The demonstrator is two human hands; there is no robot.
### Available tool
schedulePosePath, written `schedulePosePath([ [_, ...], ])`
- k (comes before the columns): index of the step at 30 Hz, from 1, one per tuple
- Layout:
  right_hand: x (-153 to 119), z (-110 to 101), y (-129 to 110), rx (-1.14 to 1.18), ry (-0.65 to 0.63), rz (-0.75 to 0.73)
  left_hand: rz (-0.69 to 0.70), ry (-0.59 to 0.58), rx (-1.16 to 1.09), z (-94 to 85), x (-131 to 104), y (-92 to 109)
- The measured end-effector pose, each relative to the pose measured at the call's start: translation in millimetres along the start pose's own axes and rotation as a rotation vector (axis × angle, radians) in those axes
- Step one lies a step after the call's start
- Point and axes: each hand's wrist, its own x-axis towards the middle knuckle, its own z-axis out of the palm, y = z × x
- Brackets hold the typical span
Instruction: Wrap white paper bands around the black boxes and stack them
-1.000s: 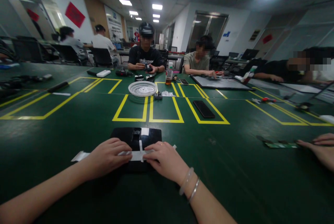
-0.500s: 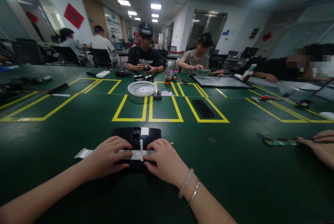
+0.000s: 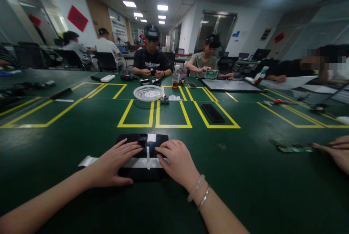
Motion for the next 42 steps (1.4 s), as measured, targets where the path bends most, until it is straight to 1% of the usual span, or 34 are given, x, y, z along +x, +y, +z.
schedulePosePath([
  [4, 1, -1, 3, -0.031, 0.081, 0.02, -0.019, 0.045, -0.02, -6.2, -1, -1],
  [7, 2, -4, 3, -0.036, 0.143, 0.048, -0.073, 0.103, 0.008, -10.6, -5, -14],
  [10, 2, -6, 4, -0.036, 0.169, 0.063, -0.157, 0.181, 0.065, -15.1, -12, -39],
  [14, 1, -3, 5, -0.028, 0.146, 0.054, -0.316, 0.282, 0.15, -25.0, -27, -86],
  [17, 0, -1, 5, -0.029, 0.132, 0.05, -0.504, 0.328, 0.193, -34.8, -49, -127],
  [20, 0, 0, 5, -0.028, 0.137, 0.041, -0.759, 0.361, 0.159, -40.5, -84, -170],
  [21, 0, -1, 5, -0.027, 0.137, 0.04, -0.851, 0.394, 0.133, -40.6, -98, -184],
  [22, 0, -1, 5, -0.026, 0.136, 0.04, -0.933, 0.457, 0.114, -40.1, -112, -197],
  [24, 1, -2, 5, -0.026, 0.129, 0.043, -1.022, 0.601, 0.104, -37.9, -138, -218],
  [26, 1, -2, 4, -0.027, 0.117, 0.042, -1.062, 0.714, 0.109, -36.6, -158, -230],
  [28, 1, -2, 4, -0.027, 0.108, 0.039, -1.131, 0.757, 0.098, -37.1, -170, -234],
  [31, 0, -1, 3, -0.025, 0.106, 0.036, -1.282, 0.703, 0.063, -39.0, -178, -235],
  [32, 0, 0, 3, -0.024, 0.102, 0.038, -1.313, 0.686, 0.066, -38.9, -180, -236],
  [34, 0, 0, 3, -0.021, 0.091, 0.042, -1.305, 0.691, 0.119, -37.0, -185, -239],
  [36, 1, -1, 3, -0.017, 0.079, 0.044, -1.242, 0.717, 0.212, -33.7, -190, -241],
  [39, 1, -1, 2, -0.015, 0.077, 0.044, -1.17, 0.705, 0.324, -31.4, -191, -239],
  [40, 1, -1, 2, -0.015, 0.078, 0.041, -1.124, 0.7, 0.343, -32.0, -190, -236],
  [41, 1, -2, 2, -0.014, 0.078, 0.037, -1.037, 0.685, 0.34, -33.3, -187, -232],
  [42, 1, -2, 1, -0.014, 0.078, 0.033, -0.886, 0.625, 0.299, -35.0, -184, -229],
])
